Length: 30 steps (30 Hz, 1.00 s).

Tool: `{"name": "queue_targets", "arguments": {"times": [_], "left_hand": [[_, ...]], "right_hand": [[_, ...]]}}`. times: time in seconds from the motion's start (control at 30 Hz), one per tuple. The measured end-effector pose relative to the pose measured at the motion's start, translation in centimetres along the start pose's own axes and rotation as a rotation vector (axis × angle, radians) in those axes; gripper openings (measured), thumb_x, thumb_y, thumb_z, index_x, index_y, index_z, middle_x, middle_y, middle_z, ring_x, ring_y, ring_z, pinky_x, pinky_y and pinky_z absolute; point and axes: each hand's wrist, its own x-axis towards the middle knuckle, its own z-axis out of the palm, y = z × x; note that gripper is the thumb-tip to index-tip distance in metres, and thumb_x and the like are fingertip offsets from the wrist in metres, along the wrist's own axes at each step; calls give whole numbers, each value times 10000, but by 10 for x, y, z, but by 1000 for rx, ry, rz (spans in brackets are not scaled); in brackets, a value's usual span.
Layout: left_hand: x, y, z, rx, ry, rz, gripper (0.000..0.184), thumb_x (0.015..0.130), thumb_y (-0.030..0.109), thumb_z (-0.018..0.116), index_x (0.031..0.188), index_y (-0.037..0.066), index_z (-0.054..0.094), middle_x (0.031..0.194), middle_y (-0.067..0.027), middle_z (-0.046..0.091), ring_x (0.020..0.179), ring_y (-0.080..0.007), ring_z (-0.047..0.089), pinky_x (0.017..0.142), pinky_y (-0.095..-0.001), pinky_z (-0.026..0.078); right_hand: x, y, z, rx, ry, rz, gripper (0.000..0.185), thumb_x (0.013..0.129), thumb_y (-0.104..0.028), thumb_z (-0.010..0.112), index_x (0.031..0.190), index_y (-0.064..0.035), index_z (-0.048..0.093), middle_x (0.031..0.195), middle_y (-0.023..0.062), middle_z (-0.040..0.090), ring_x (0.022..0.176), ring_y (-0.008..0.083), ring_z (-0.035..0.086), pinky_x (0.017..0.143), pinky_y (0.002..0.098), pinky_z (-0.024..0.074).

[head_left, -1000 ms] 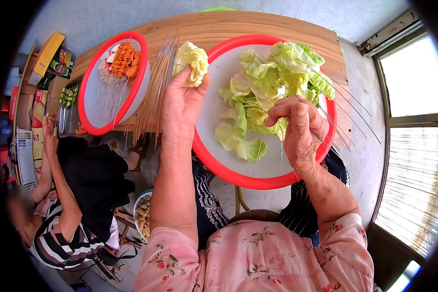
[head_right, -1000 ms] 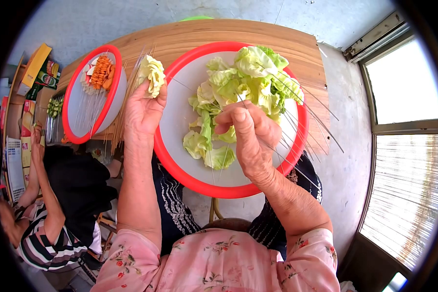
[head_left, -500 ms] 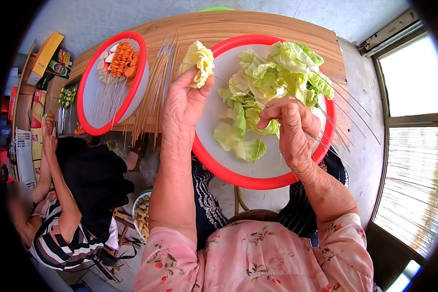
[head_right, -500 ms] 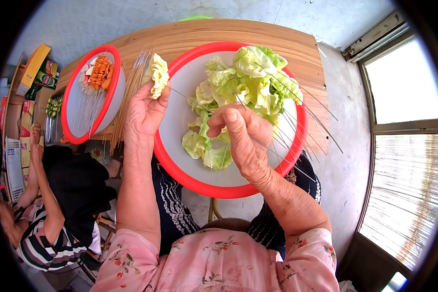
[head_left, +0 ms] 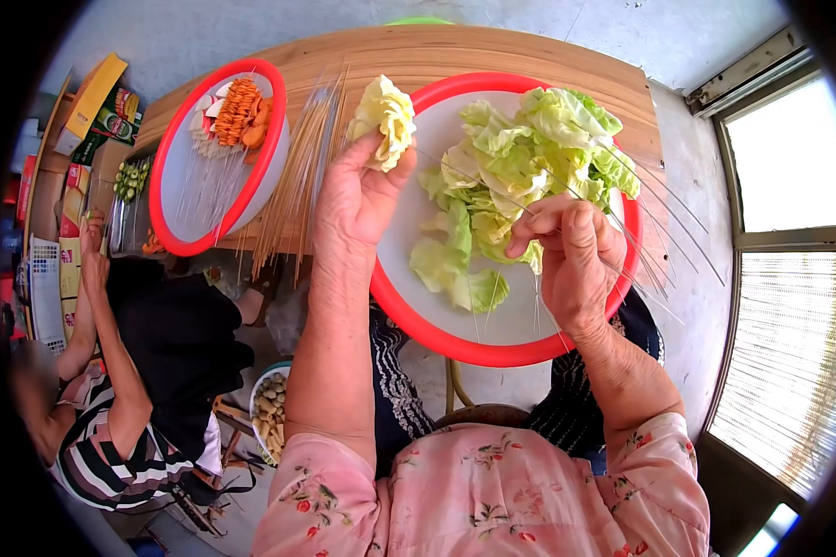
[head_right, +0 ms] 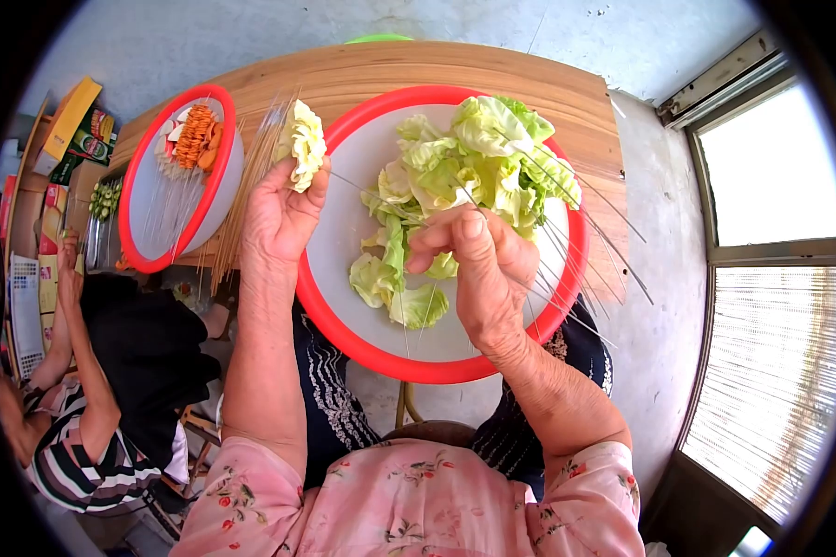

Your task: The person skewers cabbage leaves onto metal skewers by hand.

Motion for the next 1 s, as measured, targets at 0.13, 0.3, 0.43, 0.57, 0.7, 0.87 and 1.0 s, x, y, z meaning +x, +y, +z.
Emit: {"name": "queue_targets", "arguments": {"times": [0.13,0.3,0.43,0.57,0.7,0.87,1.0], "left_hand": [[1,0,2,-34,24,-22,236,878,40,531,1085,-73,534,961,-174,630,815,-277,649,673,-322,596],[1,0,2,-6,29,-43,243,879,43,532,1093,-71,524,954,-172,630,813,-277,649,659,-315,597],[0,0,2,6,18,-59,238,881,44,531,1090,-70,526,953,-168,631,810,-272,650,653,-308,597],[0,-2,3,20,82,-41,226,881,42,532,1078,-68,536,966,-167,628,817,-267,648,661,-303,597],[-1,-4,4,30,80,5,217,875,27,539,1071,-66,542,1003,-165,618,837,-266,644,702,-315,595],[1,-5,2,19,65,49,220,890,17,512,1092,-70,523,1055,-167,605,897,-266,636,778,-353,584],[1,-8,4,48,99,102,231,898,5,492,1119,-60,504,1090,-162,591,939,-263,622,809,-374,568]], "right_hand": [[-1,-1,0,28,20,27,387,985,-284,408,828,26,579,797,128,618,660,187,600,662,316,499],[2,-5,-3,-5,25,91,387,980,-271,422,810,39,580,800,140,619,652,196,600,638,319,502],[6,-6,-6,63,-7,77,377,975,-261,437,814,48,582,797,148,617,642,210,598,624,319,502],[5,-2,-5,47,-22,74,387,982,-265,410,808,51,551,800,166,592,615,244,587,580,335,500],[2,3,-1,71,22,92,389,985,-272,398,818,51,534,797,170,581,612,254,582,578,341,501],[0,5,3,15,40,110,428,960,-337,462,820,47,588,795,152,622,644,215,620,646,308,504],[-3,9,6,-73,22,70,431,962,-344,453,817,37,593,800,152,632,678,209,639,683,305,504]]}}
